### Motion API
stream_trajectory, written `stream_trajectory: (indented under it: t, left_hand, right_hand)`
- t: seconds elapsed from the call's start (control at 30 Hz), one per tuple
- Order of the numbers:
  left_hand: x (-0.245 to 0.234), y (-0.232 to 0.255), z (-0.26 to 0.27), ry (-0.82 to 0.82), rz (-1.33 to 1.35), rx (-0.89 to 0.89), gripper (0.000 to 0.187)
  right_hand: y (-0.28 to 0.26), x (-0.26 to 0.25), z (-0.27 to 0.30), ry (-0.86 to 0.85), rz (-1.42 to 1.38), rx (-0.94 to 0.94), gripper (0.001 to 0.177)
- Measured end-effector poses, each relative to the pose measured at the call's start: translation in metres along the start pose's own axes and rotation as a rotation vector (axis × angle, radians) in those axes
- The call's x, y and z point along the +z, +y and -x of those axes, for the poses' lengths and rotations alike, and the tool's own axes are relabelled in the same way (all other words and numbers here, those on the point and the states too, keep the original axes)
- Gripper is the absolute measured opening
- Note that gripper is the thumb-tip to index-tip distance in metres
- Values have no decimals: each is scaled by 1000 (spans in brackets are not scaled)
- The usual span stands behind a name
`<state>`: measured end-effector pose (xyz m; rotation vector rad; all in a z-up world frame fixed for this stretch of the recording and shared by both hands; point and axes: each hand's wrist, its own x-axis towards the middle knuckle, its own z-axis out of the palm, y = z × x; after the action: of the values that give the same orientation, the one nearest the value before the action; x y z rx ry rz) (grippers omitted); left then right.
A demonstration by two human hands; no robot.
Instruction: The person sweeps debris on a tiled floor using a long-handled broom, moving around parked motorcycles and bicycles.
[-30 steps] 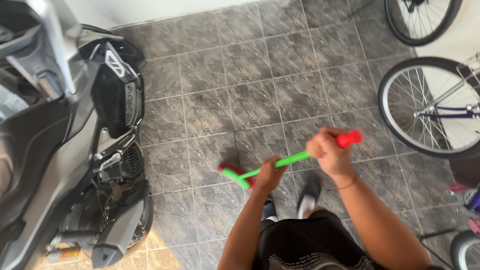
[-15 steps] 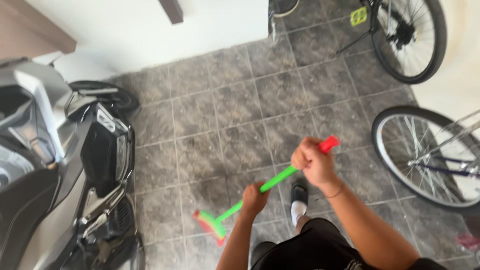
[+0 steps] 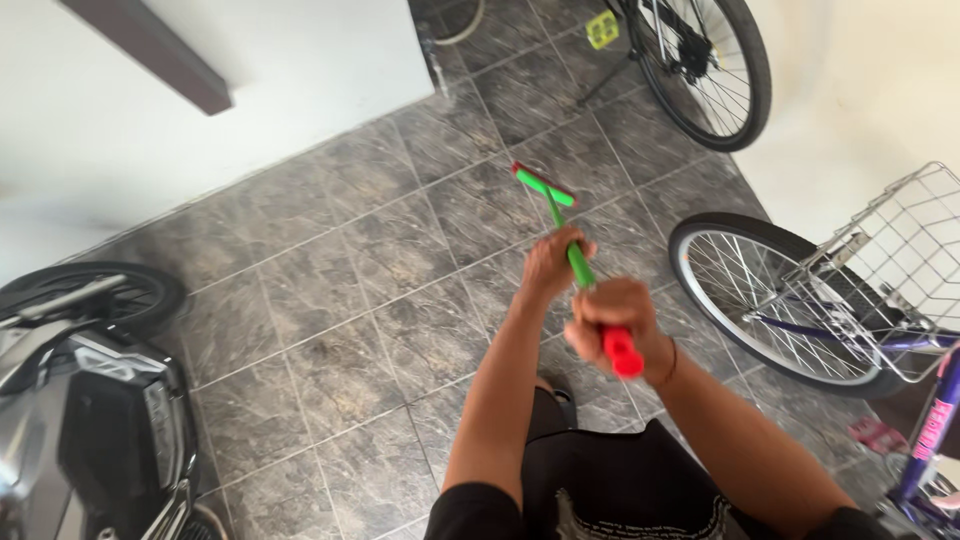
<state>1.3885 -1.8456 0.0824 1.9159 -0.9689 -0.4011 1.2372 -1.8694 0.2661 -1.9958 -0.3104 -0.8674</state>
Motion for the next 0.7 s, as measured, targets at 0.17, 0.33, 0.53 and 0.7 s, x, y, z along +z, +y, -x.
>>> stream_trajectory:
  t: [0.17,0.33,0.53,0.7]
  left_hand:
    - [11,-50,-53,-63,-40,-42,24]
    - [0,-101,-36,114,-44,-71,25]
    - [-3,-194,-39,187,-69,-297,22]
    - [-19,-248,-102,123,-161,-372,20]
  right_hand:
    - [89,-25,-35,127,-113,295,43]
    - [161,-30,-72,166,-645,453,49]
    - [276,14,-83,251,-963,645,39]
    - [385,16,-131,365,-1031,899,41]
